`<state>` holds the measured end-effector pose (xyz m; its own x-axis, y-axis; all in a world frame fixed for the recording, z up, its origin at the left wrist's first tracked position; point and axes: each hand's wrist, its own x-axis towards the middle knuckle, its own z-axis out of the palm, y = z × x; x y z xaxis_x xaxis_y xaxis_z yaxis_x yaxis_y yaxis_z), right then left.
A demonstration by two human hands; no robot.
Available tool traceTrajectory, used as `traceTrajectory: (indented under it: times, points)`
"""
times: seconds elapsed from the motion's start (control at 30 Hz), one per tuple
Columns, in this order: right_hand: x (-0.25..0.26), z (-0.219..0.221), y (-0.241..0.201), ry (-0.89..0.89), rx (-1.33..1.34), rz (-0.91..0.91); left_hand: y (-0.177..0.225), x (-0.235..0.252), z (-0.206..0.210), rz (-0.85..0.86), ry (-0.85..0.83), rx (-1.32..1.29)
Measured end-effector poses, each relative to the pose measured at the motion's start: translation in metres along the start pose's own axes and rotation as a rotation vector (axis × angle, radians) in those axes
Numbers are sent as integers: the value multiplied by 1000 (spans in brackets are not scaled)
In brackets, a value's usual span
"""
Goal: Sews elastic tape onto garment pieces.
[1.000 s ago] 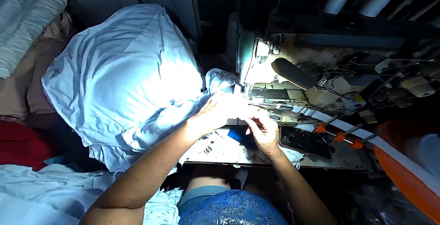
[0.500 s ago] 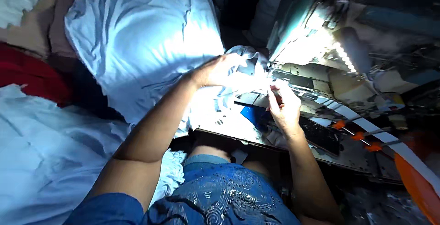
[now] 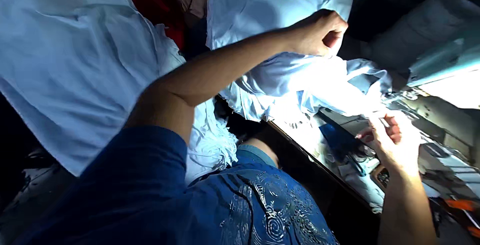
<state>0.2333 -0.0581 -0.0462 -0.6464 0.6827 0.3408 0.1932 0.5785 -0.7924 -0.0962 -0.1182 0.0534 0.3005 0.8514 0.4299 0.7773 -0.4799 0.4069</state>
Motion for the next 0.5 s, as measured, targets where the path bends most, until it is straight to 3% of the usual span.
traceTrajectory:
  times: [0.07,0.17,0.2,0.27,0.37,0.5]
  points:
    - [-2,-1,-5,-58,21,35,12,-8,-10,23,-152,-112]
    - [-7,1,-7,-89,-27,12,23,-21,-12,-60,-528,-167]
    - [-9,2,-6,-96,-15,-4,24,-24,-7,-31,-520,-99]
    - [-11,5,-10,-111,25,-9,26,-26,16,75,-329,67]
    - [-15,10,-18,-119,87,-33,41,-26,65,257,-119,33]
    - [-23,10,-12,-101,126,-80,21,-35,107,398,-220,288]
